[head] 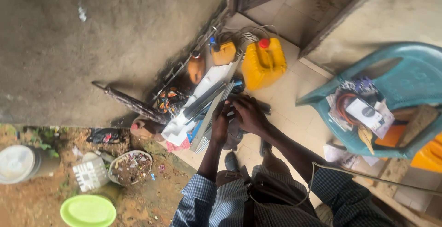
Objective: Assemble metal rails and rods.
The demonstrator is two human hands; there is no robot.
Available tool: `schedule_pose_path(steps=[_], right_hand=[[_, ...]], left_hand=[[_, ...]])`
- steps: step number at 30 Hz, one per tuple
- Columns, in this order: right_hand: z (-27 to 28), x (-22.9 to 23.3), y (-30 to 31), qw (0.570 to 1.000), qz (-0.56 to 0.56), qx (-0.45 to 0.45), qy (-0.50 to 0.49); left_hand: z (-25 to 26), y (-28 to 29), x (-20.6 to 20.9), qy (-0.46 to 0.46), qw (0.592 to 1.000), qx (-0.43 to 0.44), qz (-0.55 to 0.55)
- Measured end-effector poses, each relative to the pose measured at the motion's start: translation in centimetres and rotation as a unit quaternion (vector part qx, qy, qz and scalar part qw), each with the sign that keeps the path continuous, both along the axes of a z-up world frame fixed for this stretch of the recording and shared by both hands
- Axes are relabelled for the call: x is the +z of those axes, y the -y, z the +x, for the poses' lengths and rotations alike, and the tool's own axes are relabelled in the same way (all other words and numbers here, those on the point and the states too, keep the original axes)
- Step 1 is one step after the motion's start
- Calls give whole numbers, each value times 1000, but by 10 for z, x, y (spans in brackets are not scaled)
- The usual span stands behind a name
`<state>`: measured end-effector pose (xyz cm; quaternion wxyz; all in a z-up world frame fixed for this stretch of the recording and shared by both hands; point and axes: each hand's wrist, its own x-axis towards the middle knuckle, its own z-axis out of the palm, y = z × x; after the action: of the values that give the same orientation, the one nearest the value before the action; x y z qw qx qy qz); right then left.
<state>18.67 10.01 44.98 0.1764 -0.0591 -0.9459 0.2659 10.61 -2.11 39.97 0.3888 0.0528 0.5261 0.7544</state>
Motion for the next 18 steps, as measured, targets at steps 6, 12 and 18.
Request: schedule_pose_path(steps=[6,12,18], right_hand=[[28,17,-6,999,0,-44,25],[68,28,-17,997,1,-74,15],[132,38,-30,994,25,-108,-5]], left_hand=[[9,-18,19,-25,999,-47,-12],[30,-44,14,-15,997,-73,-8],[88,-75,25,-52,992,-112,10]])
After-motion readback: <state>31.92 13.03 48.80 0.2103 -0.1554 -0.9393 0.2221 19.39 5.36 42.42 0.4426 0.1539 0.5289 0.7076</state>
